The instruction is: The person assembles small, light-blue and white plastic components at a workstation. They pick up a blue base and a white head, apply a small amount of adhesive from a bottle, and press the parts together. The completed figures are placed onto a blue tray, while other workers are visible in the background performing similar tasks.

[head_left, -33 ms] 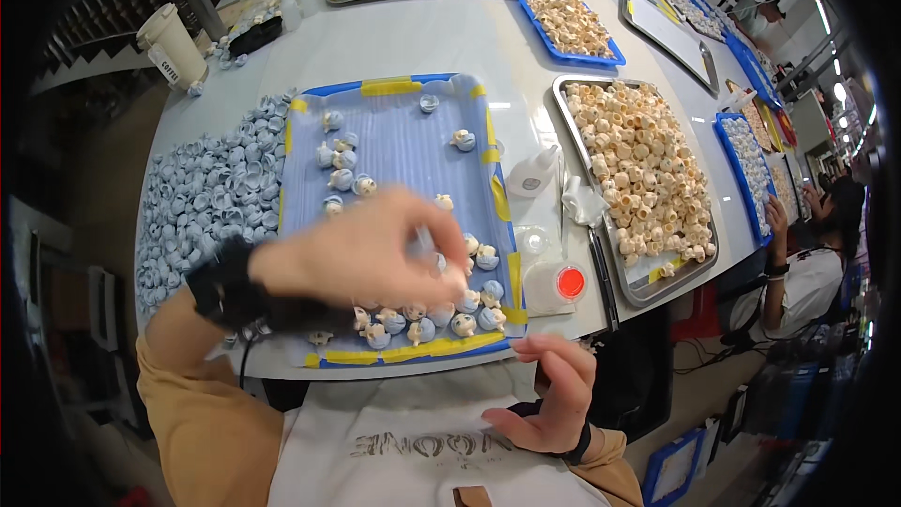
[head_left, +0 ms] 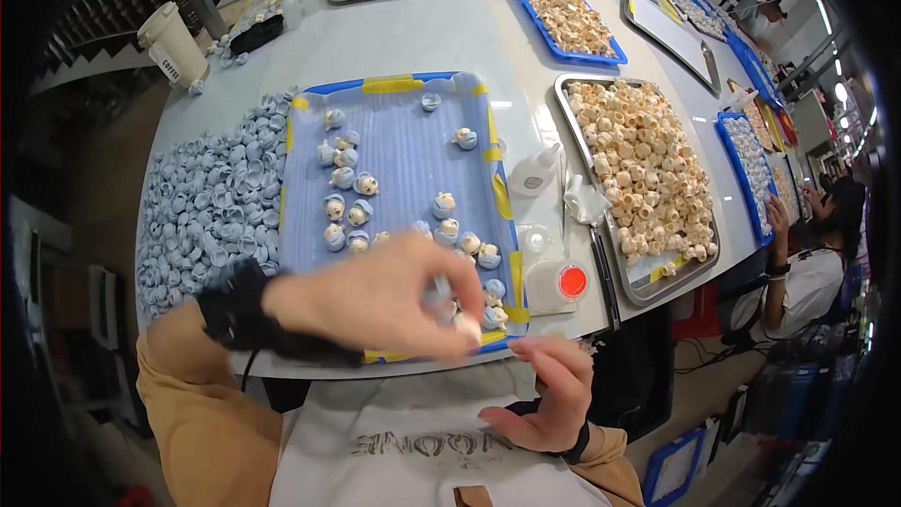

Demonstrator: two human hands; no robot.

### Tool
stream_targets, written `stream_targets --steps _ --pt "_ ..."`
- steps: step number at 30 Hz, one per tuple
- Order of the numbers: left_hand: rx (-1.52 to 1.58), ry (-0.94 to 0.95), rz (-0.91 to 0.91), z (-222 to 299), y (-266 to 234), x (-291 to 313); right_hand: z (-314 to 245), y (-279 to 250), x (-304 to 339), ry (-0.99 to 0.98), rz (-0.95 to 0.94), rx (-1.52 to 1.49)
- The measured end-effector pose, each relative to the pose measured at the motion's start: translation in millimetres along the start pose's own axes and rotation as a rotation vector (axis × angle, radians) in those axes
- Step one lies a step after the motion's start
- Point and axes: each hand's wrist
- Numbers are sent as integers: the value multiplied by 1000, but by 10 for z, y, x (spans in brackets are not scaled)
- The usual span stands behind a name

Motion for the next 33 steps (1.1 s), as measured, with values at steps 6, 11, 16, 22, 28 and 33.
stream_targets --steps 6,11,16,22,28,33 --pt "384 -78 -260 53 351 69 -23 22 -39 -56 -37 126" --pt "459 -97 -222 44 373 61 -10 20 -66 -55 -28 169" --pt "391 -74 -241 -17 375 69 46 8 -57 -55 -47 173" --pt "-82 -122 408 -301 -350 -356 -17 -220 39 -66 105 12" --pt "-1028 -397 548 -1081 -826 -1247 -42 -309 28 -117 140 -58" --pt "-1023 -349 650 -1229 -788 -1393 -38 -357 72 -16 353 -306"
Point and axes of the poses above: each hand's wrist, its own x-axis away from the middle knuckle, its own y-axis out of the palm, z = x × y, and after that the axes turned 15 degrees about -x, right-handed
